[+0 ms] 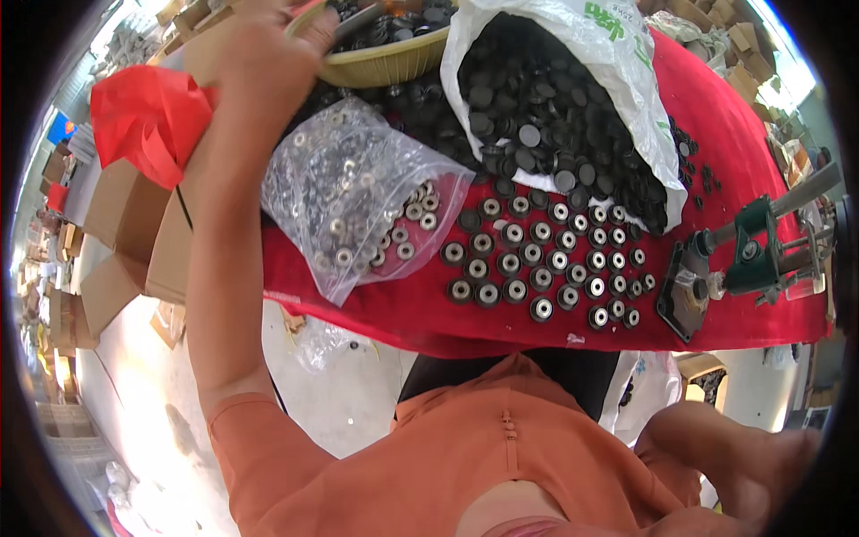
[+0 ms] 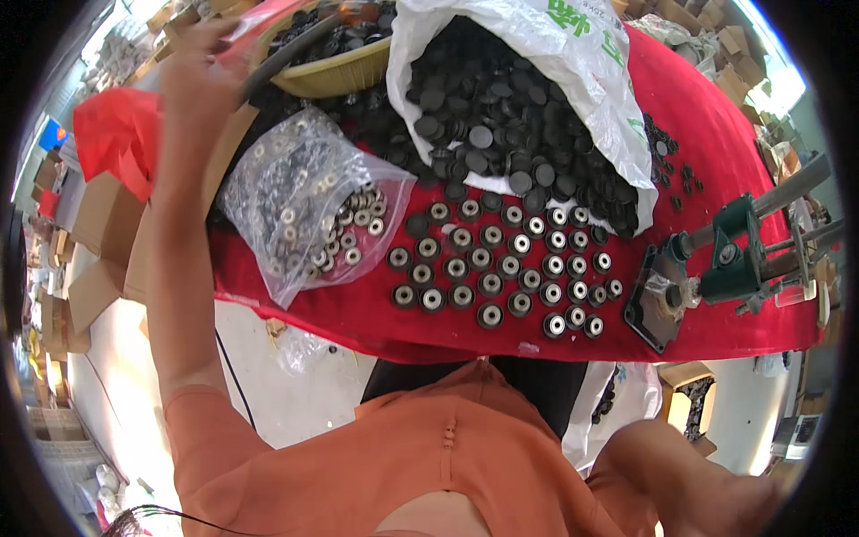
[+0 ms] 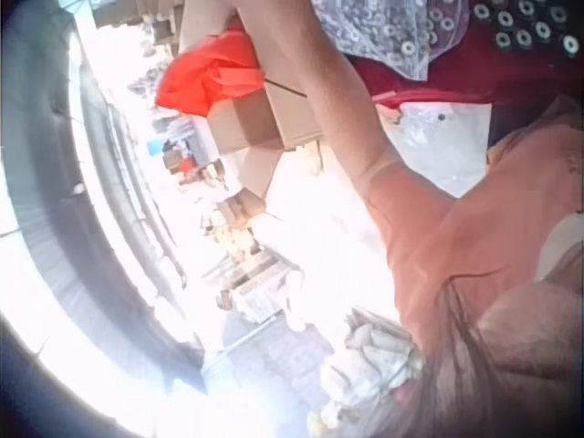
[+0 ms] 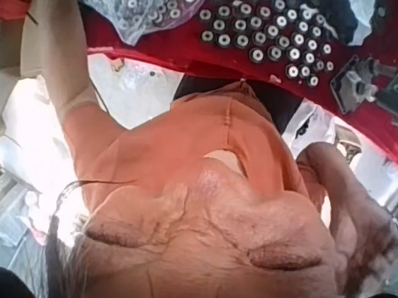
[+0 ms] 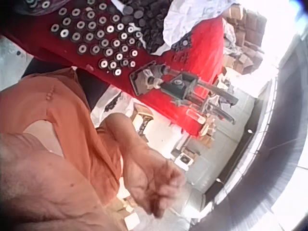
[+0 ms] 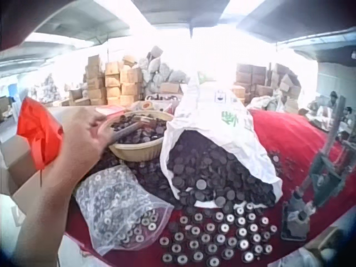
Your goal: The person assembles wheel components by inserting bearings into circular bases by hand, tapping them in with a mallet, and placing protective caps over the assembled bearings.
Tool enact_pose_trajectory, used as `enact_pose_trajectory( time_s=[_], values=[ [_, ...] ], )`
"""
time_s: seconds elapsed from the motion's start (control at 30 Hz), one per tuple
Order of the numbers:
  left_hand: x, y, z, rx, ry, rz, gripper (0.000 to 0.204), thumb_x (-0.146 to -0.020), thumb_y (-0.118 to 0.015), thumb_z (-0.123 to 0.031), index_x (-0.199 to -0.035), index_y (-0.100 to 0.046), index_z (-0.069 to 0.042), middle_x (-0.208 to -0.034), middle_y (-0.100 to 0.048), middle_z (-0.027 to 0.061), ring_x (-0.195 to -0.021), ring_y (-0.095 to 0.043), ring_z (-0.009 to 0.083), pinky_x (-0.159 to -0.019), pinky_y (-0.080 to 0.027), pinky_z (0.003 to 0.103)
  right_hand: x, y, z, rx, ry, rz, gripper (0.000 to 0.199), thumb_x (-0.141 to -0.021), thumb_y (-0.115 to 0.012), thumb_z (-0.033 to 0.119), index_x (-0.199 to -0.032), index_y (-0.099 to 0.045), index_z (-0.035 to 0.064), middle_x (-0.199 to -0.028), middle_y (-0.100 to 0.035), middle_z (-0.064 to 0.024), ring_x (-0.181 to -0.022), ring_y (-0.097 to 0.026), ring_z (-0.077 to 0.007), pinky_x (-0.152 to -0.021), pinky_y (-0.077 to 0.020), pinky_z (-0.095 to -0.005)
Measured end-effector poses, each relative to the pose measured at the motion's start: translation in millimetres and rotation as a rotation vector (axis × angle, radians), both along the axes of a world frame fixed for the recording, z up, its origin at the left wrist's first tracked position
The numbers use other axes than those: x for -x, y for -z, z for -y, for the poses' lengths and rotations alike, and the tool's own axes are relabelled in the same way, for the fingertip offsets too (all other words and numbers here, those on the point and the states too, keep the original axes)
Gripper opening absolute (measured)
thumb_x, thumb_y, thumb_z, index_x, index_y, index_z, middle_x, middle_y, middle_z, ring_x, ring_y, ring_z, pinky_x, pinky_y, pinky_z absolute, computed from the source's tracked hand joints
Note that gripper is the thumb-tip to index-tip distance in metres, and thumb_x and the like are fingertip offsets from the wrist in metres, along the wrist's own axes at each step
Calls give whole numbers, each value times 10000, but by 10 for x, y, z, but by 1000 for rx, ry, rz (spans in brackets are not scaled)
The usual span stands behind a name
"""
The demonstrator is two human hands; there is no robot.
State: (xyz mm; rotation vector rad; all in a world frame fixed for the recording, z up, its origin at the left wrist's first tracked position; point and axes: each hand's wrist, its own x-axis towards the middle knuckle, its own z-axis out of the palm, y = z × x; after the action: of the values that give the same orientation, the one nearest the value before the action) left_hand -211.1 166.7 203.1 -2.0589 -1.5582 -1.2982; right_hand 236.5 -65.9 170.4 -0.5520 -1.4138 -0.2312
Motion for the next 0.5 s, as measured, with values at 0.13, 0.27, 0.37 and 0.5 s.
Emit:
enact_pose_trajectory(
  time_s=[0.13,0.27,0.37,0.5],
  values=[
    [334,427,-838,83,-341,-531,503,-869,-681,-404,-1125,-654,28,-1034,-685,243,-1015,-643,406,-885,-501,506,-106,-117,221,-130,167,-4,333,-802,-639,187,-1110,-660,62,-836,-491,-98,-657,-430,-257,-692,-310,-451],
    [726,648,-1193,525,-43,-287,760,-866,-701,-271,-1516,-390,-32,-1382,-569,282,-1277,-571,388,-1075,-431,450,-64,138,-41,197,243,98,301,-1036,-490,250,-978,-612,-19,-802,-583,-145,-705,-521,-238,-601,-378,-366],
    [1062,694,-1305,574,-39,-284,651,-848,-696,-198,-1439,-496,-11,-1290,-650,254,-1219,-621,371,-1019,-472,445,-113,110,-80,332,141,31,234,-1015,-516,128,-982,-692,-23,-849,-650,-150,-668,-571,-226,-613,-462,-363],
    [1010,633,-1449,619,-165,-230,312,-780,-705,-234,-928,-678,40,-694,-643,162,-619,-646,295,-577,-472,437,-229,174,-141,468,60,18,189,-896,-645,10,-1056,-724,-52,-883,-669,-162,-733,-628,-219,-624,-495,-310]
  ],
)
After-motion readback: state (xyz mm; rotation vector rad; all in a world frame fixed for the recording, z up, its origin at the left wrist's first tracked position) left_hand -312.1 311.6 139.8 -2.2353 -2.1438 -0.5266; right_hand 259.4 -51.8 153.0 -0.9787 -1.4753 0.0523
